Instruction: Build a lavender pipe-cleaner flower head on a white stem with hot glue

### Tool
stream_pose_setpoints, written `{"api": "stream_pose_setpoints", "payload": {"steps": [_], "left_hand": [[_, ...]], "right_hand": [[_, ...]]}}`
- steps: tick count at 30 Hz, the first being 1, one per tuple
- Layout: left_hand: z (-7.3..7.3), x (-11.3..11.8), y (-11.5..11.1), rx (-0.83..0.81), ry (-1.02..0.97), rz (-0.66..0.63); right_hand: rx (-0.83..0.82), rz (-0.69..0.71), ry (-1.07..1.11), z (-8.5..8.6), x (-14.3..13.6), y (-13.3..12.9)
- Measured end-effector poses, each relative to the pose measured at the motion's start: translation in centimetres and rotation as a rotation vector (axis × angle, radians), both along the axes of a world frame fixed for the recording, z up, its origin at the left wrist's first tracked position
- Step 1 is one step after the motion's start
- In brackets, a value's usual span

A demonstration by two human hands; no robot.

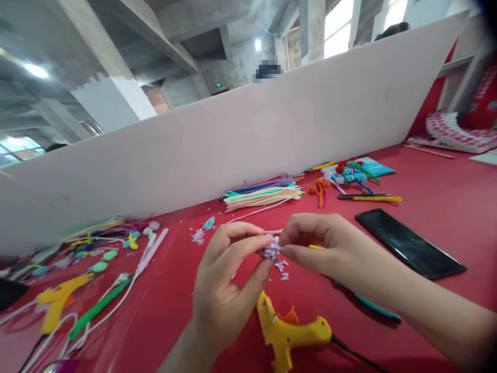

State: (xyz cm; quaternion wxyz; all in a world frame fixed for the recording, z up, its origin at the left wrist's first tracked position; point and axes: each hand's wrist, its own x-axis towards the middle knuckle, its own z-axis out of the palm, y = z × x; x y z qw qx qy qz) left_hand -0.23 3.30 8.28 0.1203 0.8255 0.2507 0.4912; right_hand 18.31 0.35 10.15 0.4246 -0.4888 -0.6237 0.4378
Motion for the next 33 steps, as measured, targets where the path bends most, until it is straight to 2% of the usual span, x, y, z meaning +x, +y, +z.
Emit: {"api": "stream_pose_setpoints", "payload": {"steps": [13,20,29,33], "left_hand": [[-0.2,0.2,0.0,0.035,0.007,0.003],[0.4,0.2,-0.3,-0.240,-0.047,-0.038],[0.7,0.1,0.0,-0.353,-0.057,0.010],[0.7,0.2,-0.1,-0.351,-0.036,0.015]], "right_hand": [[-0.044,0.030,0.082,-0.1,0.0,0.0],[-0.067,0.029,0.077,-0.4,0.5,0.5],[-0.068,0.024,0.039,-1.1,0.9,1.3],[-0.066,0.028,0.040,-1.5,0.8,1.4]]}}
